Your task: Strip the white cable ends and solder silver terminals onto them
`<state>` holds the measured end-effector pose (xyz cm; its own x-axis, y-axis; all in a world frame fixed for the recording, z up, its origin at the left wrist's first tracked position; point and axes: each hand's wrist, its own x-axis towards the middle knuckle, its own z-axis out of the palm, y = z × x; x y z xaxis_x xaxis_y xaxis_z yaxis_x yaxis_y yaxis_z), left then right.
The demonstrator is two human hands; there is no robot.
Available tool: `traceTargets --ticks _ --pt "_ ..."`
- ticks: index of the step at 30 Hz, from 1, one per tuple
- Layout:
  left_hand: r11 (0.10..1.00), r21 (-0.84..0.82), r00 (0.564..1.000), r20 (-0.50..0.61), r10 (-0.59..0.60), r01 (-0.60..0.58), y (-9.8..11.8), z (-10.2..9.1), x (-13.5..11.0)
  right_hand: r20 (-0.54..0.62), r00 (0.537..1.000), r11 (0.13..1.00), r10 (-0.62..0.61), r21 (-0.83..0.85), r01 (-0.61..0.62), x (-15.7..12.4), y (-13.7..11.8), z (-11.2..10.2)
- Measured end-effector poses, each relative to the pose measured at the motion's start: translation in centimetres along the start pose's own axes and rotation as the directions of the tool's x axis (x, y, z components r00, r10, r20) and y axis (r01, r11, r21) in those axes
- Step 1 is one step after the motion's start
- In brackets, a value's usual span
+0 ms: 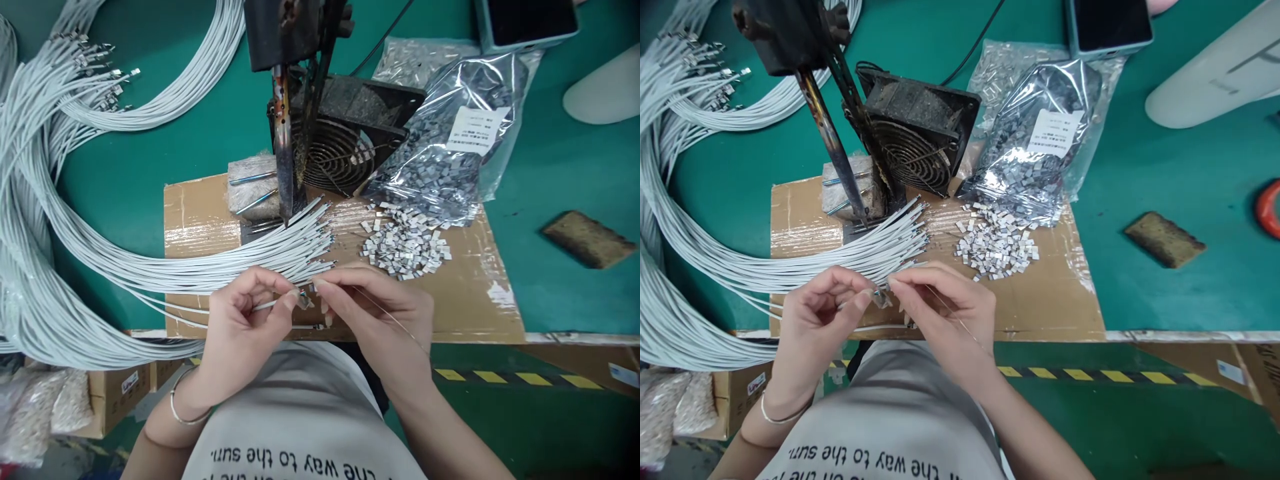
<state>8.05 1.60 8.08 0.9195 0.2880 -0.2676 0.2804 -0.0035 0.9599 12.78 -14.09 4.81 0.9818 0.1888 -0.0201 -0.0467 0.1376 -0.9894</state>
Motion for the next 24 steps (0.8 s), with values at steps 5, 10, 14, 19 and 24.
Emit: traceTargets --ticks 5,10,14,19,24 --pt "1.0 -0.012 1.0 -0.011 -0.011 0.011 0.34 0.13 0.11 0.038 0.999 1.0 -0.025 0.009 0.025 0.52 -0.23 -0.01" --pt "1.0 -0.019 1.0 -0.011 -0.014 0.014 0.22 0.11 0.25 0.066 0.998 1.0 -0.017 0.02 0.015 0.6 -0.14 -0.14" --pt "1.0 -0.006 1.0 -0.004 -0.01 0.01 0.17 0.01 0.33 0.078 0.997 1.0 0.006 0.03 -0.008 0.64 -0.12 -0.19" --pt "1.0 0.013 1.0 -0.008 -0.017 0.017 0.06 -0.03 0.45 0.091 0.995 0.999 0.036 0.02 -0.038 0.7 -0.09 -0.33" --pt "1.0 -0.01 1.0 0.0 -0.005 0.005 0.01 0.03 0.44 0.102 0.995 1.0 0.018 0.022 -0.02 0.7 -0.04 -0.46"
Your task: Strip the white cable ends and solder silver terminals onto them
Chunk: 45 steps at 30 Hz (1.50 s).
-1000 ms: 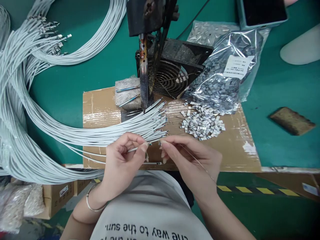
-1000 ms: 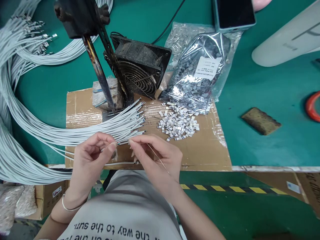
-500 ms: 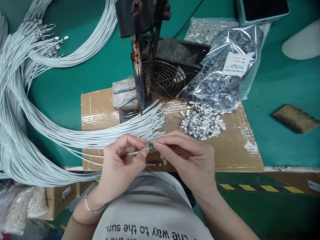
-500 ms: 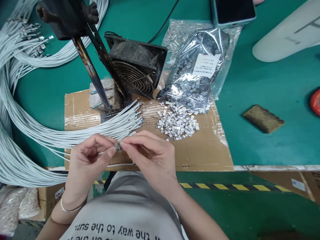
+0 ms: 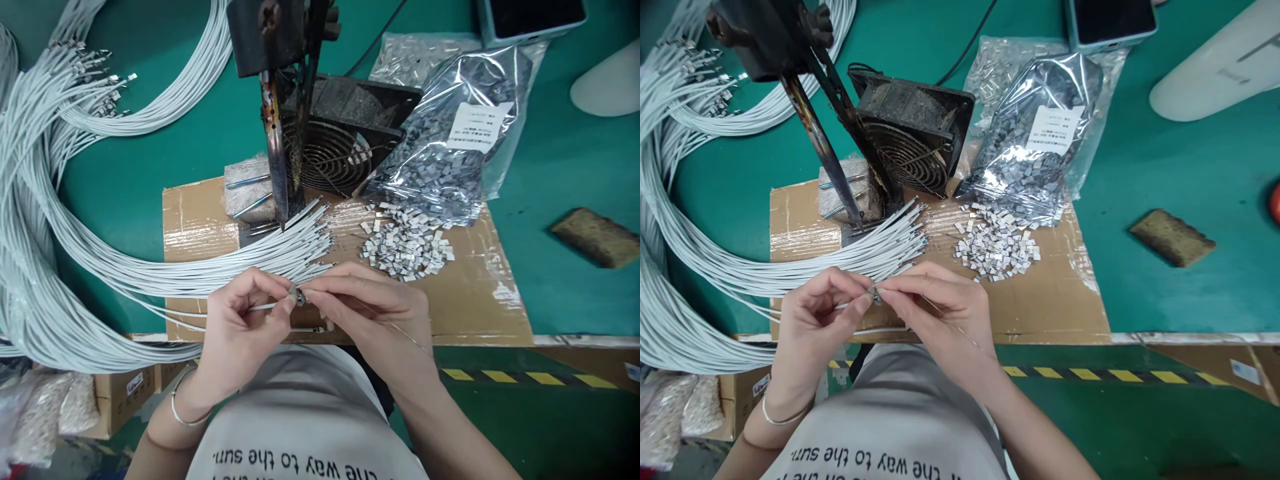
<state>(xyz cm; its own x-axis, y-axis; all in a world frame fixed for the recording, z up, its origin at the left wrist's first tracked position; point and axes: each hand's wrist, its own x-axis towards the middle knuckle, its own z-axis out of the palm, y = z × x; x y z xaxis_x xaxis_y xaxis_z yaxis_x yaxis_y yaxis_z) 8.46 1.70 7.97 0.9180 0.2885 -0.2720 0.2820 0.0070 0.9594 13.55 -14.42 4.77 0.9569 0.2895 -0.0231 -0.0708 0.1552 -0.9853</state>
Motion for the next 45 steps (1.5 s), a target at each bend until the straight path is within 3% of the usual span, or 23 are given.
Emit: traceTargets --ticks 24,29,35,39,42,45 --pt "0.999 0.001 0.999 -0.008 0.046 -0.046 -0.1 0.3 0.0 0.015 0.999 0.998 -0.047 -0.048 0.047 0.2 0.2 -0.1" --pt "0.999 0.033 0.998 -0.05 0.024 -0.023 0.7 0.5 0.6 0.007 0.986 0.965 -0.169 -0.204 0.167 -0.3 0.8 -0.3" --pt "0.998 -0.003 0.993 -0.105 0.059 -0.06 0.4 0.3 1.3 -0.049 0.99 0.959 -0.134 -0.256 0.117 -0.8 1.1 -0.7" --pt "0.999 0.009 0.988 -0.142 0.054 -0.053 0.5 0.1 1.6 0.016 0.978 0.918 -0.207 -0.343 0.2 -0.2 0.7 -0.5" --pt "0.999 0.015 0.989 -0.146 0.039 -0.037 0.7 0.1 1.9 0.02 0.969 0.917 -0.246 -0.32 0.239 0.3 0.5 -0.1" --pt "0.999 0.01 0.988 -0.152 0.036 -0.034 0.7 0.2 2.4 0.008 0.978 0.945 -0.211 -0.254 0.206 0.5 0.6 0.2"
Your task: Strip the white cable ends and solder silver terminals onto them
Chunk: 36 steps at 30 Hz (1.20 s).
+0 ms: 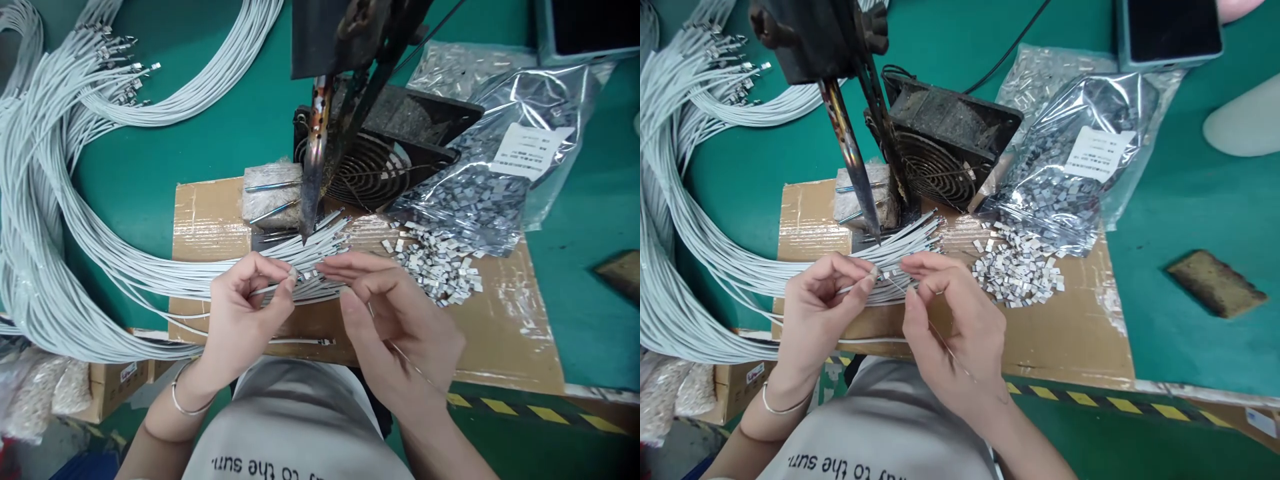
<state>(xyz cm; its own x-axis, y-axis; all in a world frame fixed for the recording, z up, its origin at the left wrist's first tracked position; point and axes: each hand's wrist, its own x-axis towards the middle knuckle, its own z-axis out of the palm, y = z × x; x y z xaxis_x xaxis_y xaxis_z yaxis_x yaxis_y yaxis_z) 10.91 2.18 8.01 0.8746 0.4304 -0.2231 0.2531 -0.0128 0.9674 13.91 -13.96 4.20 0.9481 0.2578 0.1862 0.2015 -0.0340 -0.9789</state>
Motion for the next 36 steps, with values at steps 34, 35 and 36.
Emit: traceTargets --ticks 34,35,36 --pt "0.994 0.095 0.997 -0.054 0.051 -0.046 0.1 0.8 0.7 -0.093 0.991 0.988 0.099 0.127 -0.086 1.1 -0.5 0.7" --pt "0.995 0.091 0.997 -0.054 0.052 -0.047 0.1 0.8 0.7 -0.094 0.991 0.989 0.091 0.123 -0.08 1.1 -0.5 0.7" --pt "0.995 0.086 0.997 -0.055 0.055 -0.05 0.1 0.9 0.8 -0.095 0.992 0.991 0.085 0.115 -0.074 1.1 -0.5 0.7"
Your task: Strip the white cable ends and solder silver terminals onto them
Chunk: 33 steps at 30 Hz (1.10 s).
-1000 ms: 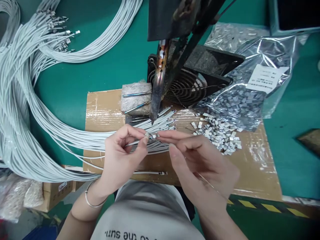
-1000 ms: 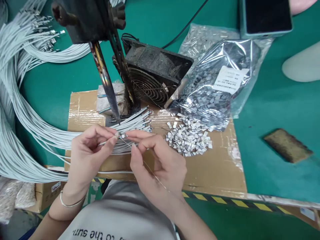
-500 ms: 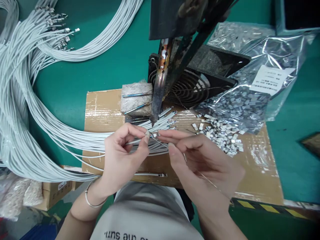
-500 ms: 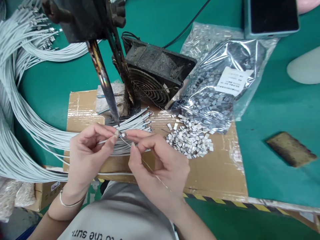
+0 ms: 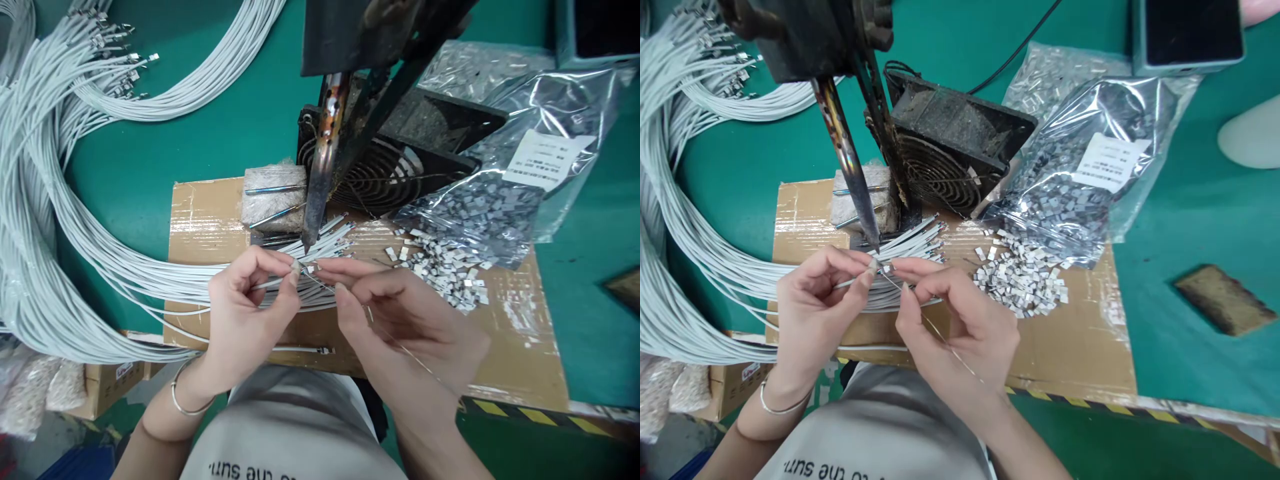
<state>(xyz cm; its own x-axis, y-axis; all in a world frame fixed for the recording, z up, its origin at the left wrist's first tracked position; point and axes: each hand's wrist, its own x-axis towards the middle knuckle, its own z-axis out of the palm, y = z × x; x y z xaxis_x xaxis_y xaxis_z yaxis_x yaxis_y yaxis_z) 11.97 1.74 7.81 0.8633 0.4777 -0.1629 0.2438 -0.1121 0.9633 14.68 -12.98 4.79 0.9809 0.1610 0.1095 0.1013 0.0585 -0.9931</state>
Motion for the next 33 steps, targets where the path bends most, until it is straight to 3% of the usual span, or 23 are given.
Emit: traceTargets --ticks 33 --pt "0.999 -0.018 0.998 -0.042 0.051 -0.052 0.8 0.5 1.7 -0.031 1.0 1.0 -0.002 0.013 0.003 1.5 -0.4 0.5"
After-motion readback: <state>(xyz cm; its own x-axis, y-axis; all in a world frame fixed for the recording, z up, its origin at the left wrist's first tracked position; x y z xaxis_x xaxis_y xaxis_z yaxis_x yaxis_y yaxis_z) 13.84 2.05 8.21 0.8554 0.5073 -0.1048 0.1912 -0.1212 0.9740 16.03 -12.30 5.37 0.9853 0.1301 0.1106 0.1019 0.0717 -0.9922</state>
